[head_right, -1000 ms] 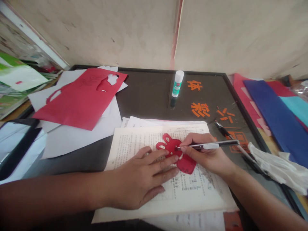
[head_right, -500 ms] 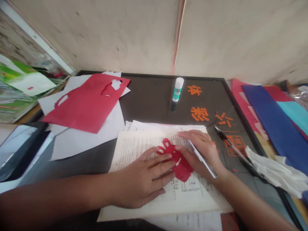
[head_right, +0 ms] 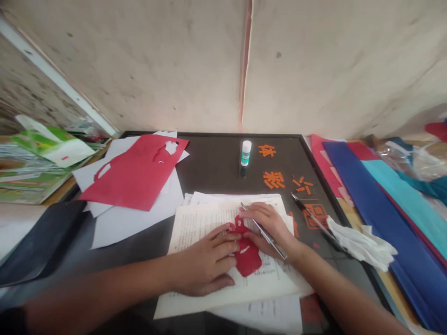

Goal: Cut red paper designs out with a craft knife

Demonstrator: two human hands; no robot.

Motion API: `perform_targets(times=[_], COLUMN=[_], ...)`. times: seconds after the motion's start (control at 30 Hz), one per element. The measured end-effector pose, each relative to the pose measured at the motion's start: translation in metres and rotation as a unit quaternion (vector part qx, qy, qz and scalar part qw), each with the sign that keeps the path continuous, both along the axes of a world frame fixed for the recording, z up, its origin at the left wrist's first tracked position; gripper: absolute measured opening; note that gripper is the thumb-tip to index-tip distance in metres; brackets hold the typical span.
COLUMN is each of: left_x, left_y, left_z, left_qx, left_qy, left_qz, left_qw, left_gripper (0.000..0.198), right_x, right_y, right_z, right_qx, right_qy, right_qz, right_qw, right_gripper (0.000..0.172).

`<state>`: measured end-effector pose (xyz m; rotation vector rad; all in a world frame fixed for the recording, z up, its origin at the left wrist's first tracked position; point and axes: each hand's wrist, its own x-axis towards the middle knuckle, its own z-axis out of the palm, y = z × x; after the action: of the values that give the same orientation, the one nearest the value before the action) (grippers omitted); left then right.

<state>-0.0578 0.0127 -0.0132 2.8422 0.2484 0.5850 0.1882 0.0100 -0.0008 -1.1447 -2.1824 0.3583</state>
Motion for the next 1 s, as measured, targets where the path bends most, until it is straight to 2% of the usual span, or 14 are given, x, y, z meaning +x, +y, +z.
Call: perform_targets(times=[0.27,0.47,0.57,0.63,0.73,0.8,0.87,0.93,1.0], left_x=[0.003,0.005,0.005,0.005,0.007,0.010,0.015,0.020,0.025], left_y=[0.000,0.002,0.005,0.010,0.022,0.030,0.037,0.040,0.040], left_z=[0.002,0.002,0.007,0.013,0.021,0.027,0.031,0.033,0.033], left_qx=[0.005,0.008,-0.015,-0.071,-0.201,-0.315,-0.445,-0.550,-0.602], left_qy=[0.008,0.000,-0.050,-0.103,-0.167,-0.154,-0.117,-0.114,-0.143], left_qz=[0.002,0.000,0.047,0.098,0.159,0.181,0.179,0.168,0.176], left_qw=[1.000,1.000,0.998,0.987,0.952,0.919,0.869,0.810,0.766], left_gripper=[0.030,0.031,0.028,0.033,0.059,0.074,0.078,0.067,0.041], right_x=[0.002,0.005,0.009,0.013,0.015,0.014,0.009,0.003,-0.004], right_y=[0.001,0.000,-0.001,-0.002,-0.005,-0.007,-0.007,-0.006,-0.004], right_z=[0.001,0.003,-0.001,-0.005,-0.008,-0.006,-0.001,0.004,0.007], right_qx=[-0.034,-0.096,-0.119,-0.129,-0.107,-0.094,-0.101,-0.104,-0.109], right_qy=[0.030,0.064,0.088,0.107,0.150,0.195,0.244,0.276,0.295], right_qz=[0.045,0.006,-0.023,-0.058,-0.120,-0.152,-0.180,-0.197,-0.203], right_qw=[0.998,0.993,0.989,0.984,0.976,0.964,0.948,0.935,0.927], right_gripper=[0.018,0.009,0.008,0.011,0.016,0.019,0.020,0.022,0.026])
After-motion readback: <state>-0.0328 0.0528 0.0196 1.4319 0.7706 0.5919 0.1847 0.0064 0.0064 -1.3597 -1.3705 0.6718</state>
